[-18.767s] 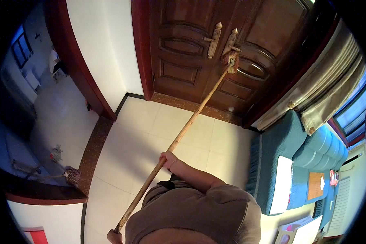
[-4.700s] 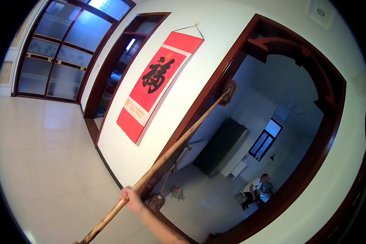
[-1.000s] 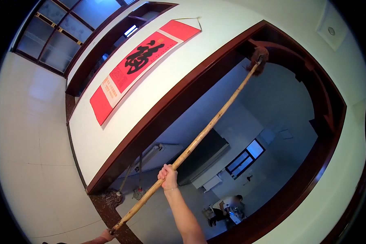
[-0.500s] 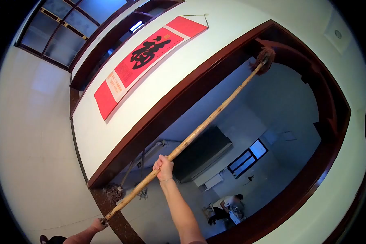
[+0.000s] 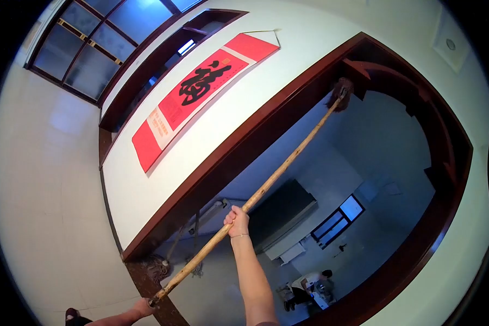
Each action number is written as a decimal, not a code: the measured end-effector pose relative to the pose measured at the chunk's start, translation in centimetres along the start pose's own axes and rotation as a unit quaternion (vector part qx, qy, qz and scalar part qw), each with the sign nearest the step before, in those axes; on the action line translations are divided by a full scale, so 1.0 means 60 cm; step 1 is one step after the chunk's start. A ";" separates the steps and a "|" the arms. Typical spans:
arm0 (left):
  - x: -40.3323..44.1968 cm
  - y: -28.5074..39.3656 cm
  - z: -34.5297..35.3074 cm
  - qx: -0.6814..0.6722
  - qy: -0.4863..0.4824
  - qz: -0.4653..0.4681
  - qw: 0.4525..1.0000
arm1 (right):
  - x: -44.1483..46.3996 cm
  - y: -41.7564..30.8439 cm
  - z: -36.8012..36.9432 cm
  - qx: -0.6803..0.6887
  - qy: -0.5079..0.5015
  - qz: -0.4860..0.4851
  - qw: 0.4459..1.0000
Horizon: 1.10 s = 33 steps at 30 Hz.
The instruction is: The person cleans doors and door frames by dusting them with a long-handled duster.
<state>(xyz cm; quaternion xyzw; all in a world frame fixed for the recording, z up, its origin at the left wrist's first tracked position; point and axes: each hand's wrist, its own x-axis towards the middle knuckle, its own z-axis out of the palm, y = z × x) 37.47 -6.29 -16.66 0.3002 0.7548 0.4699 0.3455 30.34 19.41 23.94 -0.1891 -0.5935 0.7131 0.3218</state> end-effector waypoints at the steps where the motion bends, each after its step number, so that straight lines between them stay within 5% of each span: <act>1: 0.001 0.013 -0.012 0.022 -0.008 -0.027 0.999 | -0.010 -0.006 0.005 -0.020 0.015 -0.015 1.000; 7: 0.070 -0.097 0.004 0.012 0.017 0.019 1.000 | -0.044 0.014 0.007 0.012 0.037 -0.033 0.999; 16: 0.111 -0.196 -0.149 0.069 -0.006 0.026 0.997 | -0.122 0.061 0.116 0.011 0.074 -0.090 0.993; 26: 0.079 -0.186 -0.240 -0.006 -0.349 0.017 0.937 | -0.147 0.036 0.218 -0.110 0.017 -0.241 0.964; 33: 0.079 -0.182 -0.257 -0.112 -0.382 0.024 0.917 | -0.086 0.028 0.254 -0.281 0.104 -0.279 0.912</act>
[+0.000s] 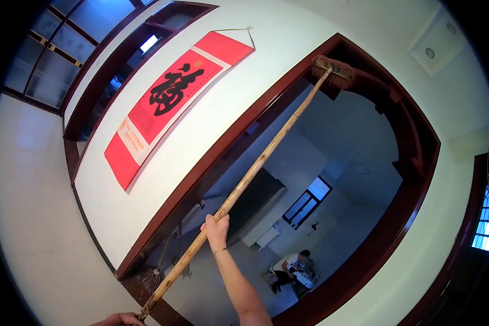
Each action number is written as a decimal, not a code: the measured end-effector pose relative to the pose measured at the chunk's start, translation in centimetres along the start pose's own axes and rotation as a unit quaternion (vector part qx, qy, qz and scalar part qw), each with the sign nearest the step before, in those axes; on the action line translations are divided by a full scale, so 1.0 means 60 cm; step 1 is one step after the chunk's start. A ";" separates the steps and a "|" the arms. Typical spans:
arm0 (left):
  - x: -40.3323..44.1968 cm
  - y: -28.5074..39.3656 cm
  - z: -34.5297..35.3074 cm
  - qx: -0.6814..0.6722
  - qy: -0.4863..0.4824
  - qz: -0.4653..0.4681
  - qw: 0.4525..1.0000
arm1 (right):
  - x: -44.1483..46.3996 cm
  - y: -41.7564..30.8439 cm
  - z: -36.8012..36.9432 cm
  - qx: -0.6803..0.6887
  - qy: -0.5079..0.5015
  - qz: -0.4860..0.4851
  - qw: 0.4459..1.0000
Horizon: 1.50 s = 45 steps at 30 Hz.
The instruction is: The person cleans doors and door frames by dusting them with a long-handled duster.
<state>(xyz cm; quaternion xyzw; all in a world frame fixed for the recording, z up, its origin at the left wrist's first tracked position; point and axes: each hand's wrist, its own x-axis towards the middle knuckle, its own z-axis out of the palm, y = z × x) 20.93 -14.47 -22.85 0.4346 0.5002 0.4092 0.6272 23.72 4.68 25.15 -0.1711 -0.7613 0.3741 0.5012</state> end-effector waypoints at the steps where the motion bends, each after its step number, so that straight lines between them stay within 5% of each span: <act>1: 0.001 0.006 0.003 -0.006 0.011 0.005 1.000 | 0.007 -0.002 0.006 -0.020 0.015 -0.003 1.000; 11: -0.069 0.202 0.036 0.057 0.189 0.005 0.980 | 0.120 -0.106 -0.015 0.058 0.031 -0.028 0.997; 17: -0.111 0.311 0.078 0.114 0.271 0.149 0.944 | 0.184 -0.180 -0.070 0.069 0.047 -0.044 0.996; 42: -0.104 0.534 0.176 0.148 0.226 0.169 0.948 | 0.224 -0.323 -0.341 0.061 0.116 -0.059 0.990; 45: -0.096 0.542 0.172 0.240 0.238 0.158 0.928 | 0.210 -0.334 -0.365 0.058 0.128 -0.058 0.988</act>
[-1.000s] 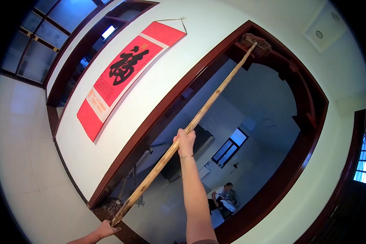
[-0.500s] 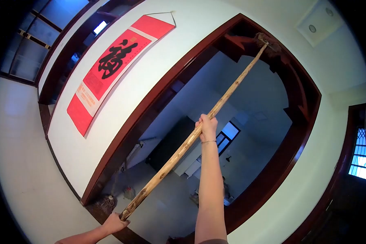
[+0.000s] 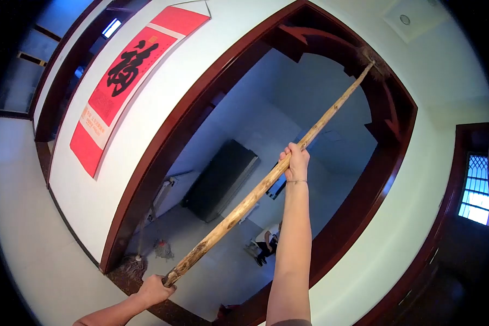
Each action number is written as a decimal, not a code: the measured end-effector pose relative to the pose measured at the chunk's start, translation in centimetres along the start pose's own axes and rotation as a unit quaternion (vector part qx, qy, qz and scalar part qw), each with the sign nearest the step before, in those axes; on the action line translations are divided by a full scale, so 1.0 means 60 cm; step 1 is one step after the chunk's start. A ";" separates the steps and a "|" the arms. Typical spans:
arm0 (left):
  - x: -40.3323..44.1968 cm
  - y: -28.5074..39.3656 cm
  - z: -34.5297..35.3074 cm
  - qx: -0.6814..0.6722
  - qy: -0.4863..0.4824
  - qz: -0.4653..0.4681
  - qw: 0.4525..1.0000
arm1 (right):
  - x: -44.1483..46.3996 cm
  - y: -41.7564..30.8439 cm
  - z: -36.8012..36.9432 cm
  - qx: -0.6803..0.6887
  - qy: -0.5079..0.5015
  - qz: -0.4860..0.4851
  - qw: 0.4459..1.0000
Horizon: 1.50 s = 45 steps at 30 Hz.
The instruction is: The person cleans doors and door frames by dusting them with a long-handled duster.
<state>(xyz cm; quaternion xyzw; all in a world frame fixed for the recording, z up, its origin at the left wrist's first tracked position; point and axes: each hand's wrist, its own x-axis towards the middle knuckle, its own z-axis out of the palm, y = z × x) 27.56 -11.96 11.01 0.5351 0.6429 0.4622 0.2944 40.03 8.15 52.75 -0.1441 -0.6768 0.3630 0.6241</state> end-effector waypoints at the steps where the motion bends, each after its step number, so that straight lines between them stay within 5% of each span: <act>1: 0.004 0.001 -0.007 0.000 0.002 -0.010 1.000 | 0.001 0.003 -0.007 0.009 0.001 -0.003 1.000; 9: 0.033 -0.014 -0.022 0.039 -0.011 -0.011 0.999 | -0.024 -0.004 -0.066 0.002 0.072 0.011 0.997; 29: 0.005 -0.057 -0.035 0.122 0.168 0.035 0.978 | -0.077 0.014 -0.079 0.062 0.146 0.086 0.984; 36: -0.031 -0.204 -0.018 0.106 0.204 0.003 0.973 | -0.168 0.059 -0.011 0.125 0.121 0.115 0.978; 45: 0.007 -0.122 -0.014 0.102 0.223 0.032 0.969 | -0.104 0.046 -0.064 0.121 0.134 0.086 0.980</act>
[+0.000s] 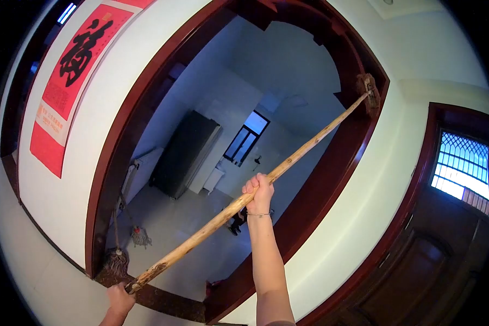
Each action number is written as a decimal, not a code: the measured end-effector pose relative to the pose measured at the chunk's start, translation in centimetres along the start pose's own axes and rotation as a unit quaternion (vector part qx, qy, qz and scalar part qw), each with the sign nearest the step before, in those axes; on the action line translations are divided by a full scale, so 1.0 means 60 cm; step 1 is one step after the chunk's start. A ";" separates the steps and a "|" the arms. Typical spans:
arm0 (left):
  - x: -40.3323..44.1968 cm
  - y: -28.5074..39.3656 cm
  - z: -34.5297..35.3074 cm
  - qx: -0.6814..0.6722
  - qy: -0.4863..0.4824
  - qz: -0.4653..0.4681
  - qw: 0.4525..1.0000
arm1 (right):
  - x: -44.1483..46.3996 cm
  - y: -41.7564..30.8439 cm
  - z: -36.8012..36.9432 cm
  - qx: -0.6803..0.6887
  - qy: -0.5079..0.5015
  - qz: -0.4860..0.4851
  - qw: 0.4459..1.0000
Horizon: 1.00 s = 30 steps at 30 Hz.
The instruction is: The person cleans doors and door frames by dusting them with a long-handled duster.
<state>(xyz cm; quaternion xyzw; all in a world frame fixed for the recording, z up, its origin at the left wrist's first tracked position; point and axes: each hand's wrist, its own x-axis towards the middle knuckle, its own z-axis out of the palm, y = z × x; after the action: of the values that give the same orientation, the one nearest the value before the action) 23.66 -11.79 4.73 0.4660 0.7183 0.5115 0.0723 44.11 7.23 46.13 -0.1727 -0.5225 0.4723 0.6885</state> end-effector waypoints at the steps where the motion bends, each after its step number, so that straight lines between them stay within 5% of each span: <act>1: -0.002 0.000 0.003 -0.010 0.005 0.007 1.000 | -0.002 -0.006 0.003 -0.012 0.003 -0.011 1.000; 11: -0.073 -0.100 0.033 -0.008 -0.079 -0.021 0.997 | -0.102 0.065 -0.024 -0.024 0.019 0.024 0.999; 18: -0.008 0.041 0.057 -0.034 -0.061 0.017 0.997 | -0.036 0.010 -0.035 -0.114 0.053 -0.090 0.988; 30: 0.055 0.214 0.134 -0.098 -0.084 0.030 0.991 | -0.043 0.039 -0.072 -0.131 0.002 -0.089 0.987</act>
<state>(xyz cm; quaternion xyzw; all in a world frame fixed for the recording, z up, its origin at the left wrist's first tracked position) 34.15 -3.41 12.50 0.5194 0.6414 0.5409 0.1620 46.83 7.35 41.28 -0.2157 -0.5916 0.3361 0.7003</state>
